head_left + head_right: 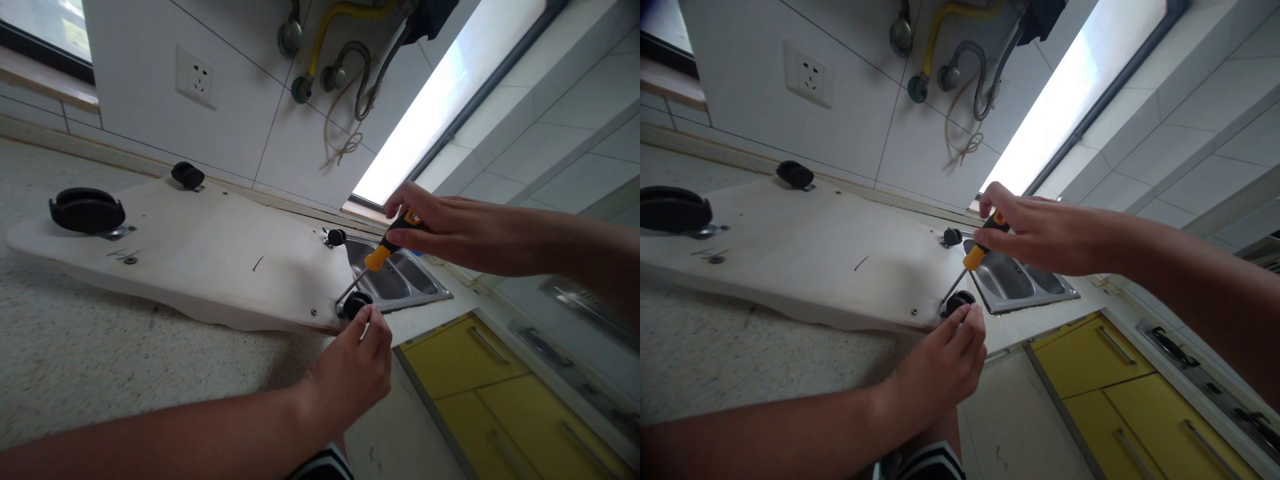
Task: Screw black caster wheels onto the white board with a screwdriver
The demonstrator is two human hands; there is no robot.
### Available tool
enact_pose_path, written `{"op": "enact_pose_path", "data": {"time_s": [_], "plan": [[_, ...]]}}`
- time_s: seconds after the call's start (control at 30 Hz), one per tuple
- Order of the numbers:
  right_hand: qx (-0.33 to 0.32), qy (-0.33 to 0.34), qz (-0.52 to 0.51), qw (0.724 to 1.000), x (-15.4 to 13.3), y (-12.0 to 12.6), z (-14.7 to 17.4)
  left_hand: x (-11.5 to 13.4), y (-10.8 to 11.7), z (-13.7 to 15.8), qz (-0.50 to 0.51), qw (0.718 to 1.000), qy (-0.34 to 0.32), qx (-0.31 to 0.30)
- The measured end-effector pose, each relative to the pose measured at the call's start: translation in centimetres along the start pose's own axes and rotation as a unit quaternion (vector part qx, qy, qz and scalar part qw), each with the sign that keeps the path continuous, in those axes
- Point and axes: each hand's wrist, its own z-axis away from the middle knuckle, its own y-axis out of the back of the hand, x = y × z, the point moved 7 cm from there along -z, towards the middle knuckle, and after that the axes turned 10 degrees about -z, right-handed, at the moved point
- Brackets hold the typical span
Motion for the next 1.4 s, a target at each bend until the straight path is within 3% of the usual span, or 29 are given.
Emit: {"op": "enact_pose_path", "data": {"time_s": [0.07,0.2,0.27,0.37,0.43,0.53,0.67,0.77,0.83,0.93,1.1,1.27,1.4], "plan": [[-0.034,-0.018,-0.003,0.999,-0.3,0.0,0.3,0.0,0.0,0.0,-0.001,1.0,-0.002,-0.002],[-0.021,-0.049,0.117,0.992,0.1,0.7,0.1,0.0,0.2,0.0,0.0,1.0,-0.004,0.0],[-0.014,-0.032,0.148,0.988,0.3,0.9,-0.2,-0.1,0.2,0.0,0.0,1.0,-0.003,0.001],[-0.023,0.0,0.093,0.995,0.2,0.9,-0.2,-0.1,0.1,0.0,-0.002,1.0,-0.002,0.001],[-0.036,-0.029,0.066,0.997,0.4,0.7,-0.1,-0.1,0.1,0.0,-0.004,1.0,-0.001,0.002],[0.001,-0.077,0.126,0.989,0.5,0.7,0.0,-0.1,0.1,0.0,-0.004,1.0,0.0,0.004],[0.008,-0.02,0.129,0.991,-0.1,-0.2,-0.2,0.0,0.0,0.0,-0.005,1.0,0.001,0.001],[0.019,-0.041,0.136,0.99,0.8,-0.1,-0.3,0.1,-0.1,0.1,-0.003,1.0,0.003,0.004],[-0.014,-0.06,0.1,0.993,1.3,-0.1,-0.3,0.1,0.0,0.1,-0.003,1.0,0.002,0.006],[-0.06,-0.038,0.037,0.997,0.9,-0.3,-0.2,0.2,0.0,0.1,-0.005,1.0,0.001,0.006],[0.012,-0.03,0.12,0.992,-0.1,0.5,-0.8,0.1,0.0,0.0,-0.013,1.0,-0.002,0.0],[-0.036,-0.013,0.071,0.997,-0.8,0.0,-1.1,-0.1,-0.3,-0.1,-0.034,0.999,-0.003,-0.018],[0.027,-0.03,0.169,0.985,-0.4,0.6,-1.5,-0.1,-0.4,0.0,-0.041,0.999,-0.003,-0.021]]}}
